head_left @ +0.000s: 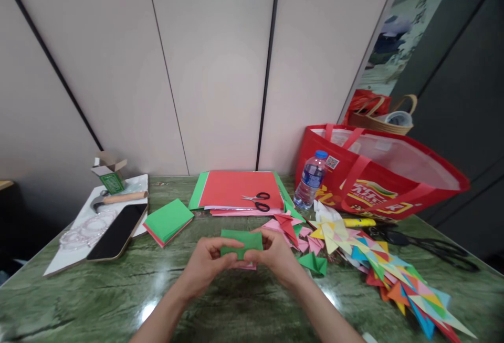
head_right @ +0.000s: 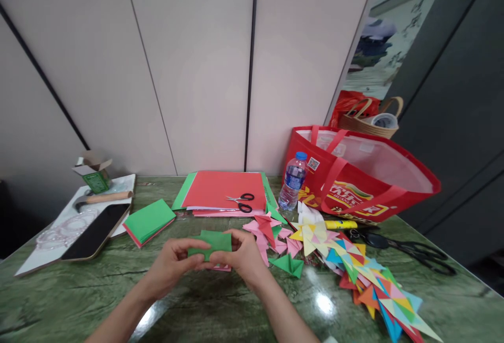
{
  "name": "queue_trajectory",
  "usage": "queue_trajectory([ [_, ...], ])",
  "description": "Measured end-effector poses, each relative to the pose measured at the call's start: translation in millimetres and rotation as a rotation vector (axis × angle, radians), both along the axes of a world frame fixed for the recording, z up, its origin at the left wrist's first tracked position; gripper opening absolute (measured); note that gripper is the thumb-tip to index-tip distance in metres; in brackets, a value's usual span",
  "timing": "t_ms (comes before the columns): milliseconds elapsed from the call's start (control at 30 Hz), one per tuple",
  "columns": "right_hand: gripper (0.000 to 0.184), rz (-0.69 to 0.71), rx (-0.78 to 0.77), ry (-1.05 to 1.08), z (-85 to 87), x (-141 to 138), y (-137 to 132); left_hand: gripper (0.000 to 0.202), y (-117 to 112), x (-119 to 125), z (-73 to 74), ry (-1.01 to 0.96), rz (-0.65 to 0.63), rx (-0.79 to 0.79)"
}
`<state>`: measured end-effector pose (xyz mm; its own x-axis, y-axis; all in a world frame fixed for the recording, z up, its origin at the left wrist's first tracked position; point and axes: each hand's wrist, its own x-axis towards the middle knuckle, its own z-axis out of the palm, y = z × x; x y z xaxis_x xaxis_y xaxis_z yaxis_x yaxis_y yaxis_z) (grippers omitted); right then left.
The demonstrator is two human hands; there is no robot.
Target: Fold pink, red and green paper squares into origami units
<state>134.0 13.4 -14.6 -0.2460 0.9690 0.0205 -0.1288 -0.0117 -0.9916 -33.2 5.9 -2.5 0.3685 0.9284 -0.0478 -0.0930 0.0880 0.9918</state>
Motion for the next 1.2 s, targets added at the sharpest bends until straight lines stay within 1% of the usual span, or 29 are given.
queue_trajectory([
  [67, 0.032, 0.011, 0.008, 0.007, -0.6, 0, 0, 0.021, 0, 0, -3.2, -0.041, 0.000, -0.028],
  [100, 0.032, -0.007, 0.032, -0.025, -1.4, 0, 1, 0.022, 0, 0, -4.1, -0.020, 0.017, -0.014],
  [200, 0.032, -0.123, 0.126, -0.189, -5.0, -1, 1, 0.021, 0, 3, -3.0, 0.169, 0.082, 0.112],
  [267, 0.032, -0.168, 0.160, -0.241, -7.0, -2, 1, 0.019, -1, 6, 0.3, 0.295, 0.122, 0.201],
  [333, 0.034, -0.169, 0.165, -0.202, -7.3, -3, 1, 0.018, -1, 8, 3.0, 0.351, 0.156, 0.247],
  [400, 0.034, -0.140, 0.141, -0.106, -5.8, -3, 0, 0.018, -1, 8, 3.5, 0.366, 0.181, 0.263],
  [467, 0.034, -0.096, 0.098, -0.014, -3.9, -2, -1, 0.019, 0, 6, 1.3, 0.360, 0.199, 0.263],
  [533, 0.034, -0.063, 0.065, 0.034, -2.9, -2, -1, 0.021, 1, 3, -1.7, 0.338, 0.208, 0.259],
  [633, 0.033, -0.054, 0.064, 0.050, -4.3, -3, 0, 0.024, 2, 1, -4.0, 0.326, 0.213, 0.271],
  [700, 0.031, -0.063, 0.075, 0.062, -6.3, -4, 0, 0.024, 1, 3, -2.8, 0.361, 0.232, 0.281],
  [833, 0.031, -0.083, 0.079, 0.094, -10.0, -6, 0, 0.015, -1, 8, 2.7, 0.433, 0.279, 0.337],
  [933, 0.031, -0.090, 0.050, 0.090, -11.3, -4, 1, 0.013, -2, 10, 4.5, 0.434, 0.258, 0.392],
  [1000, 0.032, -0.087, 0.026, 0.043, -11.0, -3, 1, 0.013, -1, 10, 4.2, 0.450, 0.265, 0.370],
  [1067, 0.032, -0.095, 0.023, -0.022, -9.7, -2, 1, 0.013, -1, 10, 3.6, 0.439, 0.301, 0.320],
  [1133, 0.032, -0.125, 0.058, -0.088, -8.3, -2, 1, 0.015, 0, 9, 3.2, 0.370, 0.313, 0.251],
  [1200, 0.031, -0.171, 0.116, -0.136, -7.7, -2, 0, 0.018, 0, 9, 2.8, 0.278, 0.296, 0.187],
])
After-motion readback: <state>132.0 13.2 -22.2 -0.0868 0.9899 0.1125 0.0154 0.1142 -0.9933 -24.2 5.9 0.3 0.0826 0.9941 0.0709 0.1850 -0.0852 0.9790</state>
